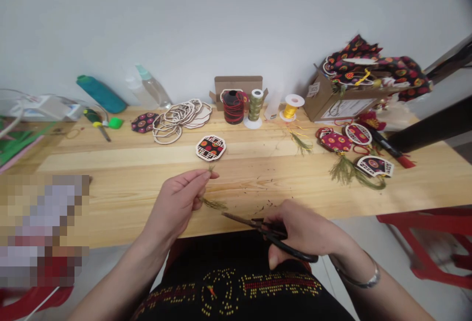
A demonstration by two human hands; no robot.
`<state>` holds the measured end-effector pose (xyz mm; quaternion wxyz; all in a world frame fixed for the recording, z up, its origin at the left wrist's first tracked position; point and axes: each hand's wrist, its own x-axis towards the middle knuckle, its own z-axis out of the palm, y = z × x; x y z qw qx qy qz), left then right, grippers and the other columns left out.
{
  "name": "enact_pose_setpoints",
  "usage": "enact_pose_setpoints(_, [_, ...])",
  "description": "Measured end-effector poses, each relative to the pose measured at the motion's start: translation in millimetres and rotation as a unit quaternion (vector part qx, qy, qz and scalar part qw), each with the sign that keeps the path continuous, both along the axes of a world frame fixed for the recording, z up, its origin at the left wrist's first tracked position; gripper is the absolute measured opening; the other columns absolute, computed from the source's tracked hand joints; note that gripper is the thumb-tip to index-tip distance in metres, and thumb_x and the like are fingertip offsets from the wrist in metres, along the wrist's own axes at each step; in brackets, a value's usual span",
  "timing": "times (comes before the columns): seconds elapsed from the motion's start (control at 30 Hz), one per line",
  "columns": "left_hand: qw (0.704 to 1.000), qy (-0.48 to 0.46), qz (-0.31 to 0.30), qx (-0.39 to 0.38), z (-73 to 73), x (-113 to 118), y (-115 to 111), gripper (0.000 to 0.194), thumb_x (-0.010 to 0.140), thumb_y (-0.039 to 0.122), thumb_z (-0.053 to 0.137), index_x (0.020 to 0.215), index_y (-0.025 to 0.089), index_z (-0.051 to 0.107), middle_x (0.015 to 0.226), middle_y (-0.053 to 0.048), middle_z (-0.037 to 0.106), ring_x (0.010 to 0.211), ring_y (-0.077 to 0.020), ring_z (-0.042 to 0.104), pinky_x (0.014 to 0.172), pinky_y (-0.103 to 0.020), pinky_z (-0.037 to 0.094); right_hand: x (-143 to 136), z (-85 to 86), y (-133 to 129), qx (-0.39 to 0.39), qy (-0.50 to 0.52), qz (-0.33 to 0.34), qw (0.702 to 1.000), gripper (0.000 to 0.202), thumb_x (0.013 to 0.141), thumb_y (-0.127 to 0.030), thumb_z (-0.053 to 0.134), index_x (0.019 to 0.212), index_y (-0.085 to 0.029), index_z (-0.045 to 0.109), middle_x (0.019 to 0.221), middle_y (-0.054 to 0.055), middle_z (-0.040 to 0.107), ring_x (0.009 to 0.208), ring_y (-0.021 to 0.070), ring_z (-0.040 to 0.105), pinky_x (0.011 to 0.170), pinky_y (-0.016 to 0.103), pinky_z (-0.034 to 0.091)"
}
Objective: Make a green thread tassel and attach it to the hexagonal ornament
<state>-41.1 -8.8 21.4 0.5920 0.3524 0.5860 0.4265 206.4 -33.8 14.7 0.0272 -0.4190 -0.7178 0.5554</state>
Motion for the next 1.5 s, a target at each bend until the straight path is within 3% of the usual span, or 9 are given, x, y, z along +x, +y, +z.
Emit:
enact_pose_setpoints(0.3, [1.000,-0.001,0.003,0.000,-1.4,0.4,0.8,0.026,0.069,0.038,0.073,0.080,0.014,0.073,0.050,0.007,0.032,0.045,-0.0045,0.024,0.040,-0.016,0.017,-4.2,13.4,-10.7,0.072,0.018,0.079,0.994,0.038,0.056,-0.050,0.078,0.064,-0.019,0.058,0.051,-0.008,0.045,0.045,0.0052,0.032,0.040,0.021,0.019])
enact_pose_setpoints(0.43, [1.000,-0.011,0.002,0.002,-2.2,-1.4,-0.4,0.026,0.069,0.038,0.073,0.082,0.015,0.073,0.050,0.007,0.032,0.046,-0.0044,0.024,0.040,-0.015,0.016,10.5,26.4,-13.3,0.153,-0.082,-0.017,0.985,0.028,0.068,-0.044,0.071,0.067,-0.019,0.057,0.056,-0.005,0.053,0.051,0.0082,0.042,0.046,0.021,0.027])
enact_pose_setpoints(0.57, [1.000,-0.017,0.002,-0.004,-3.5,-1.8,-0.2,0.028,0.069,0.039,0.073,0.082,0.014,0.072,0.049,0.008,0.032,0.045,-0.0042,0.023,0.040,-0.015,0.016,37.7,24.7,-7.5,0.253,-0.312,-0.142,0.905,0.028,0.080,-0.046,0.055,0.076,-0.018,0.059,0.069,0.005,0.064,0.059,0.0171,0.056,0.053,0.026,0.033])
enact_pose_setpoints(0.7, [1.000,-0.022,0.001,-0.010,-3.4,0.9,1.3,0.031,0.067,0.040,0.074,0.082,0.013,0.072,0.048,0.008,0.031,0.044,-0.0038,0.022,0.039,-0.015,0.015,60.3,10.8,-3.0,0.272,-0.439,-0.162,0.841,0.031,0.085,-0.043,0.045,0.073,-0.017,0.058,0.068,0.009,0.065,0.062,0.0230,0.062,0.053,0.029,0.034])
enact_pose_setpoints(0.87, [1.000,-0.022,0.000,-0.017,-2.3,2.4,0.5,0.035,0.065,0.042,0.076,0.082,0.012,0.072,0.047,0.008,0.032,0.044,-0.0036,0.023,0.039,-0.014,0.016,74.4,-1.8,-2.7,0.292,-0.422,-0.159,0.844,0.022,0.085,-0.033,0.045,0.083,-0.016,0.059,0.082,0.011,0.067,0.070,0.0215,0.063,0.061,0.030,0.040])
enact_pose_setpoints(0.97, [1.000,-0.021,0.000,-0.015,-2.9,1.8,-0.5,0.033,0.066,0.041,0.075,0.082,0.013,0.072,0.047,0.008,0.032,0.044,-0.0037,0.023,0.039,-0.014,0.016,78.5,-4.7,0.6,0.290,-0.432,-0.154,0.840,0.018,0.083,-0.026,0.045,0.076,-0.017,0.060,0.076,0.009,0.066,0.066,0.0202,0.061,0.059,0.029,0.039])
enact_pose_setpoints(1.17, [1.000,-0.027,0.003,-0.007,-5.0,4.0,-1.2,0.031,0.067,0.040,0.075,0.081,0.013,0.072,0.048,0.008,0.032,0.045,-0.0041,0.024,0.039,-0.014,0.017,68.5,-3.5,3.3,0.352,-0.444,-0.187,0.802,0.015,0.080,-0.021,0.053,0.075,-0.013,0.064,0.074,0.012,0.064,0.070,0.0243,0.060,0.063,0.033,0.043])
enact_pose_setpoints(1.33, [1.000,-0.027,-0.005,-0.004,-6.9,6.0,-2.4,0.029,0.069,0.040,0.073,0.082,0.014,0.072,0.050,0.008,0.031,0.046,-0.0043,0.024,0.039,-0.014,0.018,32.7,-9.5,-3.6,0.443,-0.213,-0.154,0.857,0.019,0.088,-0.018,0.049,0.086,-0.016,0.068,0.085,0.008,0.066,0.084,0.0220,0.057,0.076,0.033,0.043])
enact_pose_setpoints(1.5, [0.999,-0.032,-0.017,-0.002,-8.4,6.9,-3.8,0.027,0.070,0.039,0.072,0.081,0.015,0.073,0.051,0.007,0.032,0.046,-0.0045,0.024,0.038,-0.014,0.018,7.1,-25.3,-7.5,0.467,-0.193,-0.122,0.854,0.016,0.087,-0.015,0.053,0.075,-0.017,0.064,0.075,0.004,0.062,0.080,0.0219,0.051,0.071,0.034,0.036])
